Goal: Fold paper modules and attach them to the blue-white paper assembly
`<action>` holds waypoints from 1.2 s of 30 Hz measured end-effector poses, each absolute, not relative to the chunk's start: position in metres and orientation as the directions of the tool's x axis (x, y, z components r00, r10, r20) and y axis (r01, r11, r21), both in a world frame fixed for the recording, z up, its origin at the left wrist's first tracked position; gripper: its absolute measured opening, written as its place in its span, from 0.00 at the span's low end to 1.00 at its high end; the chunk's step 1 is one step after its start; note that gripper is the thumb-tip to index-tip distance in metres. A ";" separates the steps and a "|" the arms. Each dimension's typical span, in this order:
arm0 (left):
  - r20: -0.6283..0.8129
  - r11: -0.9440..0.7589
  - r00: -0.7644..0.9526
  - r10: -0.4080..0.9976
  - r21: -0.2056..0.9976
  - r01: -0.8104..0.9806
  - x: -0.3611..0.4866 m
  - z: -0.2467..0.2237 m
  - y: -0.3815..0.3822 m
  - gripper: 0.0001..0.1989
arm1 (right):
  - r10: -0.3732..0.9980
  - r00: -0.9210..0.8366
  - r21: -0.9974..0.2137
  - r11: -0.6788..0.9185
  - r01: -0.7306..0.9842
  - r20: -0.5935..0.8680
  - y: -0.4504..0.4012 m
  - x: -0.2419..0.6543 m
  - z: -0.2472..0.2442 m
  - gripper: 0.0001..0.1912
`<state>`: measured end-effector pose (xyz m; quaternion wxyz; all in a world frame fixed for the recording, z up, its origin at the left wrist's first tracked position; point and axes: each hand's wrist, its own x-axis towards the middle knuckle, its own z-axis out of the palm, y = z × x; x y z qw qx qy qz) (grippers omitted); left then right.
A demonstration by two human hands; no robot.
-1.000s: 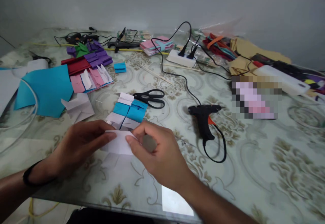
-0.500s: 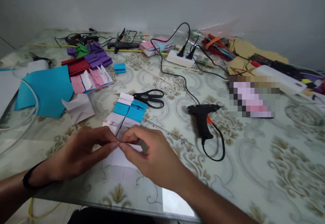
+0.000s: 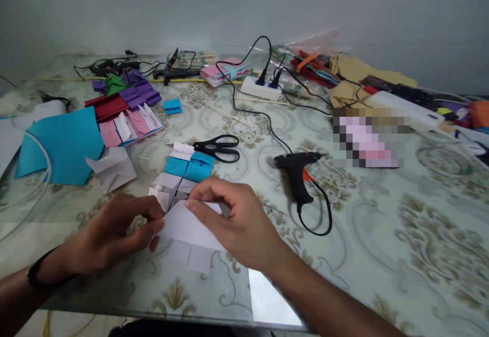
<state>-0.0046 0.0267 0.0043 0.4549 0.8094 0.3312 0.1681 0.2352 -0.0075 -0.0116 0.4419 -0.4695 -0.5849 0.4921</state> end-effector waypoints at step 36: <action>-0.146 -0.022 0.478 0.866 0.945 0.328 0.000 -0.017 0.025 0.09 | 0.940 -0.314 -0.991 -0.122 0.062 -0.135 -0.009 0.225 -0.023 0.19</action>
